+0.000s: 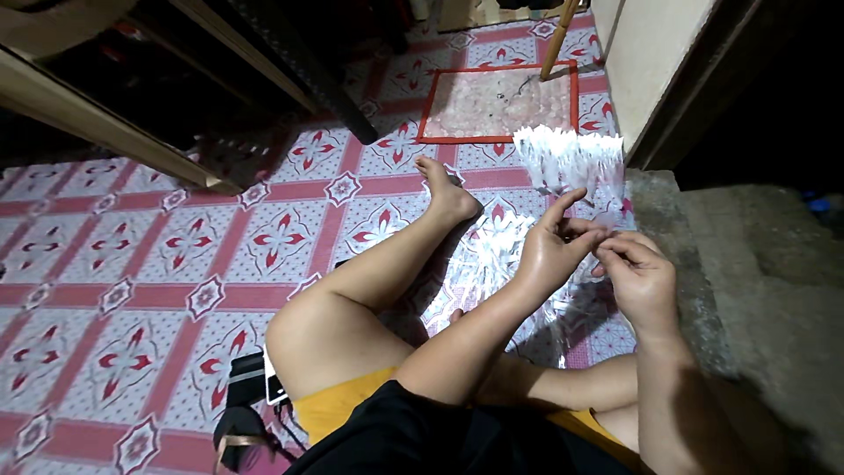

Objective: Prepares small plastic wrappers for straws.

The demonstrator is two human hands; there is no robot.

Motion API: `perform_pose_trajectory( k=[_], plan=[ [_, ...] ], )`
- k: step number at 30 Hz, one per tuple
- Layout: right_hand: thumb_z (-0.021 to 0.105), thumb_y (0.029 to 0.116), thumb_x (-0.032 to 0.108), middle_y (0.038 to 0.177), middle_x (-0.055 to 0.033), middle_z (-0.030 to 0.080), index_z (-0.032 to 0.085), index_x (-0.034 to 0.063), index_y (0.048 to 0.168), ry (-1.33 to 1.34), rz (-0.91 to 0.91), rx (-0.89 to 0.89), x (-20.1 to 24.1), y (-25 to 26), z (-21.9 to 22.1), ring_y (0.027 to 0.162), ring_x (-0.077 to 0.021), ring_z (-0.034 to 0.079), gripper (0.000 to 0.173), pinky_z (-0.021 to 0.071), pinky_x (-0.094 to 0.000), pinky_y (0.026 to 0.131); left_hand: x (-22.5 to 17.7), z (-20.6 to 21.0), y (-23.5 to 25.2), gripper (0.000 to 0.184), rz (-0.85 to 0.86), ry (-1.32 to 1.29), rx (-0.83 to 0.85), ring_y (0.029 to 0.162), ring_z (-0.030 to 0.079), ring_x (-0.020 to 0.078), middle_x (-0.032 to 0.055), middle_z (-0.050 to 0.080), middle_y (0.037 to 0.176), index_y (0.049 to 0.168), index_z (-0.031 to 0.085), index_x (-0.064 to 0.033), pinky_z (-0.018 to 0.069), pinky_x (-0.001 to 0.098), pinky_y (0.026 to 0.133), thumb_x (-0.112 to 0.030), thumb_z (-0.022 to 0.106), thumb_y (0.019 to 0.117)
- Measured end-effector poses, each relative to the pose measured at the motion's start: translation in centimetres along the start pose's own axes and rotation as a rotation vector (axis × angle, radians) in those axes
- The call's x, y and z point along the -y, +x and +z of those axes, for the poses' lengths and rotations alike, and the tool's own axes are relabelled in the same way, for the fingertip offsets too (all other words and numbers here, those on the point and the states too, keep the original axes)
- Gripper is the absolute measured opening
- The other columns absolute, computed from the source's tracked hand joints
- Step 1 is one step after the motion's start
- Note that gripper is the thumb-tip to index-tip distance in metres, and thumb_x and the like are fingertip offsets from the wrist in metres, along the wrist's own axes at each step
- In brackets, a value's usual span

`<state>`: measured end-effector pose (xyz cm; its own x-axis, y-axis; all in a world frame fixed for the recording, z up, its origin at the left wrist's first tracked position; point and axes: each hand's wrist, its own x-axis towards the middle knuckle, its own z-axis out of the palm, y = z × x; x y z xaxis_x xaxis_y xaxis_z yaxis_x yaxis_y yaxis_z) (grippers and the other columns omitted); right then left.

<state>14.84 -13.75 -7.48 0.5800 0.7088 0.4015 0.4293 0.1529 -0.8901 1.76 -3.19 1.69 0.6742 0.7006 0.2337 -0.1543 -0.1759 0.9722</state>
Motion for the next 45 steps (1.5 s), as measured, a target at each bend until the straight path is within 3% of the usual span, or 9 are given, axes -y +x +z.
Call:
perform_pose_trajectory(
  k=[5, 10, 20, 25, 35, 38, 39, 42, 45],
  plan=[
    [0.077, 0.0917, 0.022, 0.128, -0.0003, 0.062, 0.078, 0.0201, 0.105, 0.072, 0.053, 0.127, -0.9, 0.1, -2.1, 0.101, -0.0146, 0.067, 0.014, 0.0637, -0.0290, 0.077, 0.0, 0.1, 0.0, 0.062, 0.029, 0.012, 0.009, 0.080, 0.074, 0.0141, 0.0100, 0.076, 0.095, 0.146, 0.045, 0.0023, 0.0623, 0.0312, 0.077, 0.003, 0.072, 0.0905],
    [0.079, 0.0895, 0.015, 0.135, -0.0084, 0.061, 0.077, 0.0090, 0.106, 0.325, -0.068, 0.163, -2.1, 0.4, -3.6, 0.120, -0.0230, 0.060, 0.018, 0.0577, -0.0342, 0.096, 0.5, 0.5, -0.4, 0.061, 0.115, 0.046, 0.052, 0.082, 0.074, 0.0155, 0.0108, 0.076, 0.098, 0.146, 0.046, 0.0041, 0.0628, 0.0326, 0.079, 0.003, 0.072, 0.0909],
    [0.074, 0.0925, 0.008, 0.119, -0.0132, 0.066, 0.074, 0.0010, 0.107, 0.477, -0.145, 0.079, -1.8, 0.7, -2.5, 0.109, -0.0263, 0.066, 0.016, 0.0602, -0.0365, 0.091, 3.4, 2.0, -1.0, 0.057, 0.249, 0.077, 0.032, 0.086, 0.075, 0.0174, 0.0093, 0.077, 0.099, 0.141, 0.053, 0.0032, 0.0641, 0.0362, 0.083, 0.004, 0.074, 0.0883],
    [0.076, 0.0905, 0.014, 0.107, 0.0002, 0.070, 0.077, 0.0125, 0.093, 0.516, -0.012, -0.071, 6.2, 1.0, -0.7, 0.098, -0.0130, 0.068, 0.003, 0.0598, -0.0289, 0.086, 4.1, 2.3, -1.0, 0.053, 0.365, 0.081, 0.019, 0.088, 0.075, 0.0183, 0.0129, 0.074, 0.110, 0.136, 0.056, 0.0066, 0.0646, 0.0372, 0.084, 0.007, 0.074, 0.0862],
    [0.076, 0.0908, 0.011, 0.107, 0.0013, 0.070, 0.076, 0.0128, 0.096, 0.470, -0.043, -0.093, 5.3, 1.0, -0.6, 0.098, -0.0112, 0.067, 0.006, 0.0592, -0.0264, 0.085, 4.1, 2.1, -0.8, 0.056, 0.396, 0.138, 0.041, 0.089, 0.076, 0.0182, 0.0109, 0.076, 0.106, 0.139, 0.055, 0.0053, 0.0649, 0.0375, 0.085, 0.006, 0.075, 0.0862],
    [0.075, 0.0913, 0.007, 0.116, -0.0104, 0.067, 0.073, 0.0022, 0.108, 0.422, -0.172, -0.044, -0.8, 0.7, -1.5, 0.105, -0.0217, 0.066, 0.017, 0.0606, -0.0323, 0.086, 3.9, 2.0, -0.8, 0.057, 0.387, 0.185, 0.060, 0.091, 0.076, 0.0175, 0.0096, 0.076, 0.108, 0.141, 0.054, 0.0050, 0.0648, 0.0373, 0.087, 0.004, 0.075, 0.0873],
    [0.075, 0.0914, 0.007, 0.116, -0.0094, 0.067, 0.073, 0.0025, 0.109, 0.416, -0.150, -0.044, -0.5, 0.7, -1.5, 0.105, -0.0207, 0.066, 0.019, 0.0605, -0.0320, 0.087, 3.9, 1.9, -0.8, 0.057, 0.403, 0.197, 0.065, 0.092, 0.076, 0.0171, 0.0097, 0.076, 0.109, 0.141, 0.054, 0.0052, 0.0649, 0.0372, 0.087, 0.004, 0.074, 0.0876],
    [0.074, 0.0915, 0.008, 0.106, 0.0014, 0.071, 0.071, 0.0111, 0.113, 0.511, 0.057, -0.087, 5.7, 0.9, -0.4, 0.094, -0.0095, 0.068, 0.022, 0.0591, -0.0266, 0.085, 4.6, 1.8, -0.6, 0.056, 0.465, 0.234, 0.067, 0.092, 0.075, 0.0154, 0.0091, 0.075, 0.110, 0.140, 0.056, 0.0036, 0.0644, 0.0360, 0.085, 0.003, 0.074, 0.0880],
    [0.068, 0.0948, 0.005, 0.112, -0.0038, 0.071, 0.065, 0.0056, 0.126, 0.586, -0.004, 0.017, 4.6, 1.0, -0.6, 0.096, -0.0117, 0.068, 0.031, 0.0592, -0.0274, 0.084, 5.4, 1.5, -0.6, 0.056, 0.452, 0.371, 0.077, 0.094, 0.074, 0.0119, 0.0027, 0.076, 0.108, 0.143, 0.057, -0.0054, 0.0637, 0.0349, 0.087, -0.003, 0.075, 0.0902]
  ],
)
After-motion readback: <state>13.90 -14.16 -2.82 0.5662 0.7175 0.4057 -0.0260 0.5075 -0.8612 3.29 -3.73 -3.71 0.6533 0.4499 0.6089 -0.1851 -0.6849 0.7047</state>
